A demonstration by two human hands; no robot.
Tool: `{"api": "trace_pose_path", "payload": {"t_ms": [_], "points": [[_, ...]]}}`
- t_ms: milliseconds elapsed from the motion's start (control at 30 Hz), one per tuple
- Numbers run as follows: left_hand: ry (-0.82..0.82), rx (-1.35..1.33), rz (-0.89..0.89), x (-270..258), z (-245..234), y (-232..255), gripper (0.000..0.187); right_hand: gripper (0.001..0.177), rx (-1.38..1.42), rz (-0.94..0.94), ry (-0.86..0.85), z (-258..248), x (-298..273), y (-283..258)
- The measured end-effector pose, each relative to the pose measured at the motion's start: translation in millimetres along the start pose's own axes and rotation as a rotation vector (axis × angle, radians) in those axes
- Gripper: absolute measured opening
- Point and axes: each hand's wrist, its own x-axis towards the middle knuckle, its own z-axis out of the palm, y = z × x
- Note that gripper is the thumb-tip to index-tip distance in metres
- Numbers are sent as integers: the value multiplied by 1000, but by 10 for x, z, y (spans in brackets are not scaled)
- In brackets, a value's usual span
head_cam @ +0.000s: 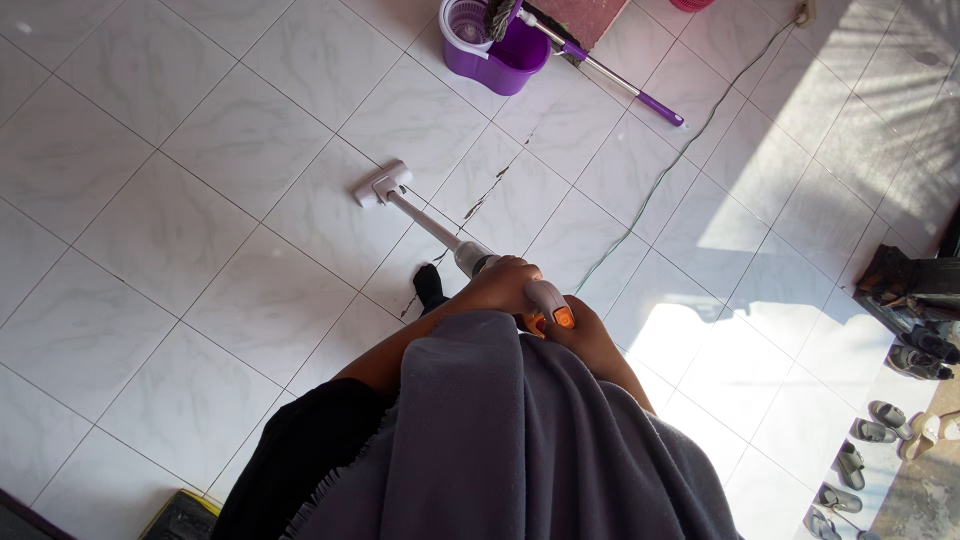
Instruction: The person vacuums the tiled floor of an entryway by pushing and pulling the vacuum head across the surface, maneuvering around a broom, a mop bucket, and shoes on the ground.
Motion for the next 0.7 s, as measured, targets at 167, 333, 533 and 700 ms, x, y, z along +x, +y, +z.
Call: {"api": "trace_pose_path", "payload": {"t_ms": [167, 333, 533, 700], "points": [[-41, -48, -94, 345, -628, -132, 45, 54, -89, 56, -92, -223, 520, -617], [35, -32, -237, 390, -1204, -503, 46, 44, -183, -101, -163, 210, 1273, -877], [89, -77, -389, 198, -1452, -367, 48, 60, -87, 77, -293, 94, 1384, -1159], [80, -143, -477, -47, -1346, -134, 50, 64, -256, -103, -541, -285, 1325, -1319]]}}
